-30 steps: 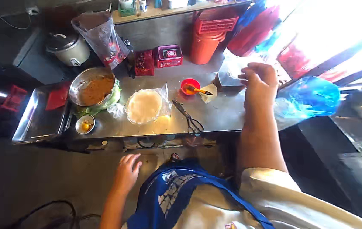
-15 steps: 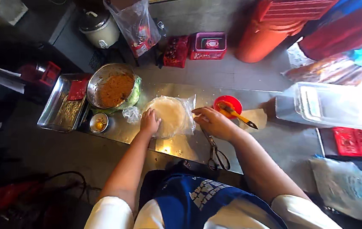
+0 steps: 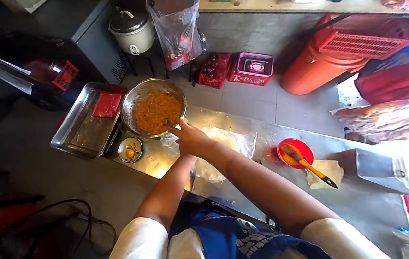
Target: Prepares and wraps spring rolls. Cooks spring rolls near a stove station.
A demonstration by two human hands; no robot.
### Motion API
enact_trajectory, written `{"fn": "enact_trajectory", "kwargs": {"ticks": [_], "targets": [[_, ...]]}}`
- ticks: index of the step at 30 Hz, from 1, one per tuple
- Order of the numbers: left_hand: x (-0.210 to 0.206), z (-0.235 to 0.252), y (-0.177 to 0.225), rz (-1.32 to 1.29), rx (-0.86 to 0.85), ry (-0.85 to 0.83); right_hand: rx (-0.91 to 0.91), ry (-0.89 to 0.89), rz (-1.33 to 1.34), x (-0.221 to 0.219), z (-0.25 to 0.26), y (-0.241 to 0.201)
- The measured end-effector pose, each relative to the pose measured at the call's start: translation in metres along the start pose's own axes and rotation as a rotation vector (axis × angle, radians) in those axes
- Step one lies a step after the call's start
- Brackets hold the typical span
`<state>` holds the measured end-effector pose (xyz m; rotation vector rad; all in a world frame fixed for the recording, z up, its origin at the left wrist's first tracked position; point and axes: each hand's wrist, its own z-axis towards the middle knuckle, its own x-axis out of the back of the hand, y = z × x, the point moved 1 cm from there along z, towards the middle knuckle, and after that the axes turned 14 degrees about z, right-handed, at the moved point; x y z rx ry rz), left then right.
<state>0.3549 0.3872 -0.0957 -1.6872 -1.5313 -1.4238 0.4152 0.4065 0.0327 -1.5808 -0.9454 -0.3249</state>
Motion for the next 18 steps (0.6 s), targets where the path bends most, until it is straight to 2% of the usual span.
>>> {"fn": "enact_trajectory", "kwargs": {"ticks": [1, 4, 6, 7, 10, 13, 16, 18], "targets": [[0.006, -0.006, -0.002, -0.107, -0.073, 0.087, -0.045, -0.028, -0.033, 0.000, 0.011, -0.006], [0.023, -0.014, -0.008, -0.110, -0.275, 0.211, -0.151, -0.050, -0.182, 0.009, 0.036, -0.029], [0.022, -0.011, -0.016, -0.161, -0.375, 0.342, -0.209, -0.060, -0.313, 0.013, 0.053, -0.036], [0.019, -0.007, -0.021, -0.179, -0.398, 0.344, -0.237, -0.074, -0.394, 0.014, 0.062, -0.039], [0.021, 0.010, -0.034, -0.205, -0.411, 0.076, -0.285, -0.135, -0.561, 0.016, 0.081, -0.049], [0.024, 0.022, -0.048, -0.347, -0.406, -0.166, -0.259, -0.119, -0.567, 0.019, 0.087, -0.047], [0.024, 0.030, -0.055, -0.396, -0.393, -0.316, -0.217, -0.075, -0.656, 0.029, 0.088, -0.035], [0.023, 0.034, -0.057, -0.360, -0.398, -0.347, -0.170, 0.003, -0.726, 0.035, 0.088, -0.031]]}}
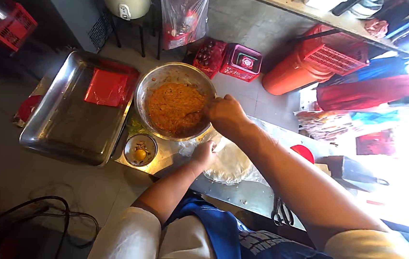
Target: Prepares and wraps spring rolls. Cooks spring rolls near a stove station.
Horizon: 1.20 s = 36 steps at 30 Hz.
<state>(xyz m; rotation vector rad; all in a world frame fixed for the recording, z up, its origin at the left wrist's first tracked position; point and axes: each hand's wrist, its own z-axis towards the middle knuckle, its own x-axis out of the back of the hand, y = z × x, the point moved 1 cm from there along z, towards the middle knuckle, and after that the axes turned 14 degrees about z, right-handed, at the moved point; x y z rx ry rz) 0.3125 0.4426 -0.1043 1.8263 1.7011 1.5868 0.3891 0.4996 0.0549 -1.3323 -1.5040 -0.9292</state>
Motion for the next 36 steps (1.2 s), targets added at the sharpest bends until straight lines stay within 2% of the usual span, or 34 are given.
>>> {"fn": "enact_trajectory", "kwargs": {"ticks": [4, 9, 13, 19, 21, 24, 27, 30, 32, 36], "targets": [[0.004, 0.003, 0.003, -0.017, -0.031, 0.022, 0.058, 0.165, -0.061, -0.010, 0.004, 0.006], [0.002, 0.012, 0.002, -0.366, 0.005, -0.062, 0.016, 0.120, -0.032, -0.024, 0.006, 0.008], [-0.013, 0.019, -0.018, -0.587, 0.070, -0.034, -0.014, 0.065, 0.080, -0.018, 0.004, 0.009], [-0.014, 0.015, -0.013, -0.619, 0.056, -0.032, -0.002, 0.137, 0.181, -0.033, 0.000, 0.013], [-0.008, 0.010, -0.003, -0.565, 0.011, -0.052, -0.006, 0.093, 0.269, -0.030, -0.004, 0.012], [-0.006, 0.003, 0.011, -0.497, -0.063, -0.119, -0.106, -0.034, 0.418, -0.018, -0.011, 0.013], [-0.009, -0.003, 0.028, -0.489, -0.148, -0.171, -0.237, -0.072, 0.716, -0.014, -0.025, 0.022], [-0.014, -0.008, 0.039, -0.460, -0.185, -0.188, -0.313, -0.007, 1.057, -0.010, -0.048, 0.033], [-0.019, -0.009, 0.041, -0.442, -0.205, -0.159, -0.302, 0.059, 1.232, -0.004, -0.069, 0.043], [-0.028, -0.007, 0.046, -0.352, -0.229, -0.101, -0.274, 0.232, 1.411, -0.014, -0.129, 0.082]]}}
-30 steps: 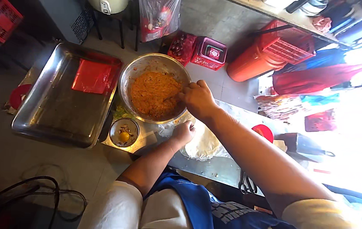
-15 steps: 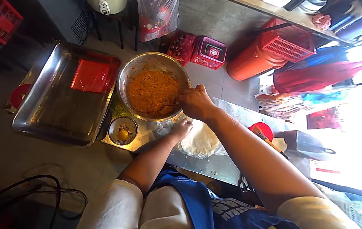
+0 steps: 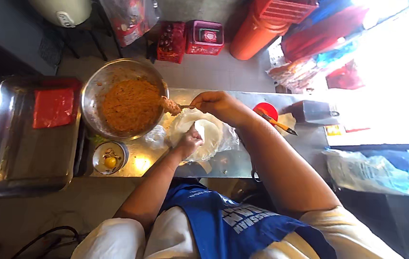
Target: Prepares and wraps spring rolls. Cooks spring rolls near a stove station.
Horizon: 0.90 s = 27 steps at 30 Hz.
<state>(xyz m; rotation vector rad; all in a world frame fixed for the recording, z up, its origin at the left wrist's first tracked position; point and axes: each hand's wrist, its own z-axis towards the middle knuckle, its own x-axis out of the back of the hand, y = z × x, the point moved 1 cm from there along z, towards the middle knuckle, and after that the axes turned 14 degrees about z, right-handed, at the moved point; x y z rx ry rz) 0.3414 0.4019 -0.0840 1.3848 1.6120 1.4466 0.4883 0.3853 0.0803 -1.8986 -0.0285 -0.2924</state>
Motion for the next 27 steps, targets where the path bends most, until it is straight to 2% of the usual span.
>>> {"fn": "enact_trajectory", "kwargs": {"ticks": [5, 9, 11, 14, 15, 17, 23, 25, 27], "targets": [[-0.009, 0.007, 0.008, 0.203, 0.080, -0.141, -0.064, 0.265, 0.094, 0.059, -0.082, 0.047], [-0.022, 0.010, 0.013, 0.285, 0.147, -0.130, -0.169, 0.465, 0.201, 0.093, -0.135, 0.096], [-0.031, 0.011, 0.012, 0.309, 0.218, 0.023, -0.190, 0.542, 0.248, 0.103, -0.160, 0.118], [-0.039, 0.012, 0.012, 0.320, 0.263, 0.413, -0.201, 0.612, 0.289, 0.109, -0.188, 0.148], [-0.038, 0.013, 0.016, 0.313, 0.266, 0.465, -0.222, 0.627, 0.297, 0.109, -0.194, 0.155], [-0.034, 0.018, 0.026, 0.240, 0.326, 0.416, -0.261, 0.635, 0.304, 0.107, -0.202, 0.164], [-0.026, 0.043, 0.021, -0.293, 0.627, 0.336, -0.278, 0.582, 0.329, 0.097, -0.211, 0.184], [-0.020, 0.054, 0.019, -0.283, 0.715, 0.254, -0.280, 0.567, 0.356, 0.093, -0.212, 0.188], [-0.015, 0.064, 0.016, -0.213, 0.732, 0.188, -0.288, 0.547, 0.375, 0.090, -0.213, 0.193]]}}
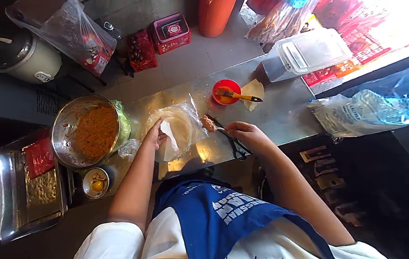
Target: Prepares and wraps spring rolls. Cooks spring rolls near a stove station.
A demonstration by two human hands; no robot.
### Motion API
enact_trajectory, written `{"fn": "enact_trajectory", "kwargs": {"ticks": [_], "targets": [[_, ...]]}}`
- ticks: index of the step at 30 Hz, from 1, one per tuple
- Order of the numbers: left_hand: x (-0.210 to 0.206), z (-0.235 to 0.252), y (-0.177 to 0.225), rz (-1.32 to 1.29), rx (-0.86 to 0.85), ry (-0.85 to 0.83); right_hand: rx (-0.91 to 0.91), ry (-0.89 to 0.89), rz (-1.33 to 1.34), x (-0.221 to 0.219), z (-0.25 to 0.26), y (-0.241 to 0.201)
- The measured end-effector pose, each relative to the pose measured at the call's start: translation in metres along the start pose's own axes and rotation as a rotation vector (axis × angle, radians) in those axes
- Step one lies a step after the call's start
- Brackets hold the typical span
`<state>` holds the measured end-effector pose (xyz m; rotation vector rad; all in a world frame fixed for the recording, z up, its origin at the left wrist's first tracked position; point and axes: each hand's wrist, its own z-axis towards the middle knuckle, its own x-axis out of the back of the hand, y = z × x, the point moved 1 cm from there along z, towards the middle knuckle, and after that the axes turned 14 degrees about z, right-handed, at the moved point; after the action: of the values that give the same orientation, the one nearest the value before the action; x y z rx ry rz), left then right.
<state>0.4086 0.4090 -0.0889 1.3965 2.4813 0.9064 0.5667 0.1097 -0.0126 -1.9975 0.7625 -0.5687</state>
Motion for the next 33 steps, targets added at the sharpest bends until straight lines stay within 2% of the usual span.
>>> {"fn": "enact_trajectory", "kwargs": {"ticks": [4, 7, 10, 15, 17, 20, 22, 24, 26, 29, 33], "targets": [[-0.007, 0.010, 0.010, 0.216, -0.123, 0.061, -0.024, -0.031, -0.009, -0.002, -0.001, 0.009], [-0.014, 0.008, 0.011, 0.481, -0.305, 0.069, -0.021, -0.040, 0.004, -0.001, -0.003, 0.013], [-0.021, 0.002, 0.016, 0.751, -0.477, -0.024, -0.019, -0.047, 0.006, 0.001, -0.005, 0.018], [-0.038, -0.007, 0.009, 0.961, -0.575, -0.115, -0.026, -0.044, 0.015, 0.004, -0.007, 0.021], [-0.042, -0.008, 0.000, 1.007, -0.620, -0.065, -0.025, -0.045, 0.014, 0.005, -0.007, 0.021], [-0.047, -0.014, -0.015, 1.005, -0.683, 0.204, -0.022, -0.050, 0.009, 0.006, -0.006, 0.023], [-0.050, -0.021, -0.017, 1.008, -0.666, 0.357, -0.021, -0.055, 0.009, 0.006, -0.005, 0.023], [-0.053, -0.026, -0.015, 0.990, -0.627, 0.390, -0.026, -0.055, 0.004, 0.005, -0.005, 0.024], [-0.053, -0.024, -0.009, 0.896, -0.579, 0.362, -0.030, -0.057, 0.001, 0.003, -0.004, 0.023], [-0.051, -0.012, 0.006, 0.697, -0.394, 0.265, -0.032, -0.057, 0.007, 0.000, -0.003, 0.020], [-0.052, 0.001, 0.029, 0.819, -0.195, 0.216, -0.025, -0.058, 0.018, -0.002, -0.002, 0.019]]}}
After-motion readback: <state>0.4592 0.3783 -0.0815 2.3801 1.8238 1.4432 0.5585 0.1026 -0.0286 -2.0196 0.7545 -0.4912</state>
